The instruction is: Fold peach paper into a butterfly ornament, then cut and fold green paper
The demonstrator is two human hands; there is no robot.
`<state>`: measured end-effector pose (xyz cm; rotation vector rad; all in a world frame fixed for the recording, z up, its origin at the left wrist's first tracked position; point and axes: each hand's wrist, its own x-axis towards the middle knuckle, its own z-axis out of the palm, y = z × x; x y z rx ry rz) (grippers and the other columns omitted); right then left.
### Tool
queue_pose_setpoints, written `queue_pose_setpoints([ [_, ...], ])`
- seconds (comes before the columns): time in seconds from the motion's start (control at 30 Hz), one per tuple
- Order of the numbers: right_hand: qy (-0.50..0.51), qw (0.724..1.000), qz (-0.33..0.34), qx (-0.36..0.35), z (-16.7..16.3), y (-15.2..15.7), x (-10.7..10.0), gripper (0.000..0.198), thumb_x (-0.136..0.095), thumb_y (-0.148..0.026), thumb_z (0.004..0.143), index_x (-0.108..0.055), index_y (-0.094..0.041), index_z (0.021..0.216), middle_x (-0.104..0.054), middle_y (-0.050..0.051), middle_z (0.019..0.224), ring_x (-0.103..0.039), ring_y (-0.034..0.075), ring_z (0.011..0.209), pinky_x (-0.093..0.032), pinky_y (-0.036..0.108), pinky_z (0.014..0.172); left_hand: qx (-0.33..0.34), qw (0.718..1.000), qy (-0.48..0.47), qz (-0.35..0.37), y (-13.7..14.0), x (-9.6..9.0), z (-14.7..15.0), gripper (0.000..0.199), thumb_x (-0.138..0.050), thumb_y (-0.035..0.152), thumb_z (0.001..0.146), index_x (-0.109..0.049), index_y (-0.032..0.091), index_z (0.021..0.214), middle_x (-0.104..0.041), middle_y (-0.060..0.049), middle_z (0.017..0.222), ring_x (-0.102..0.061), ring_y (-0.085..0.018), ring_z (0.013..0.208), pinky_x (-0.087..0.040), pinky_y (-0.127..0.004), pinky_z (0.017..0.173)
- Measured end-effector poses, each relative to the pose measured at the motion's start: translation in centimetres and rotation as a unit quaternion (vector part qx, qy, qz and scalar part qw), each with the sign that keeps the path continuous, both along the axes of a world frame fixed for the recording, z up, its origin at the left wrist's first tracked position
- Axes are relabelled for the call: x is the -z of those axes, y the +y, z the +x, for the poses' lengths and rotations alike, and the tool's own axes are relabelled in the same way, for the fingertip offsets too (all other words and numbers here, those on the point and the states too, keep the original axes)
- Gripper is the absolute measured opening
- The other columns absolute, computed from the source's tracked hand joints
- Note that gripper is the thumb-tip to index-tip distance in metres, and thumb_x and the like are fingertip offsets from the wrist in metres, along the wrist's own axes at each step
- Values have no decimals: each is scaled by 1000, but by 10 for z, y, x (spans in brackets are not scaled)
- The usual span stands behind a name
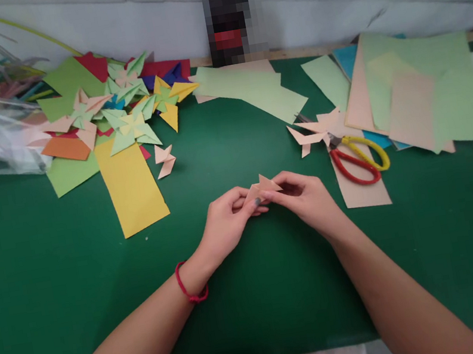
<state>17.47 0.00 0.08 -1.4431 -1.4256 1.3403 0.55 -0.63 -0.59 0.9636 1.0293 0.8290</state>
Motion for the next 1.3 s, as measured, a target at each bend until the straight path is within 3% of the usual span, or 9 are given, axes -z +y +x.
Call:
queue_pose_setpoints([
  [0.7,-31,998,50,34,-1,-3,3,20,-68,-38,74,-63,-19,73,-62,0,70,-57,15,67,-45,28,62,24,1000,9,6,-1,1,2,25,-59,37,84,-63,13,90,-72,-7,85,-69,-18,82,-55,-32,80],
  [0.8,-17,996,73,42,-1,-2,4,21,-70,-37,72,-62,-20,83,-63,1,79,-60,16,75,-49,30,68,12,1000,8,7,0,1,2,22,-60,35,83,-62,13,88,-72,-7,84,-69,-17,81,-55,-32,81],
  [0.93,1,987,148,57,0,-1,1,40,-73,-29,71,-55,-26,106,-60,2,96,-59,17,89,-50,30,73,-13,1000,-1,19,0,1,1,18,-59,31,84,-61,13,88,-71,-6,84,-69,-17,81,-54,-32,82],
  [1.1,-58,978,201,-18,2,-1,-5,16,-68,-26,76,-61,-25,91,-55,4,100,-57,18,96,-50,32,76,-20,999,-2,45,0,4,0,14,-60,28,83,-62,16,91,-70,-3,88,-68,-16,83,-53,-30,83],
  [1.3,-81,971,220,-36,6,0,-6,7,-65,-22,78,-61,-25,83,-56,3,96,-57,18,92,-48,35,81,-24,991,81,108,-3,4,-2,18,-62,32,81,-65,18,92,-70,-2,89,-66,-16,83,-51,-27,79],
])
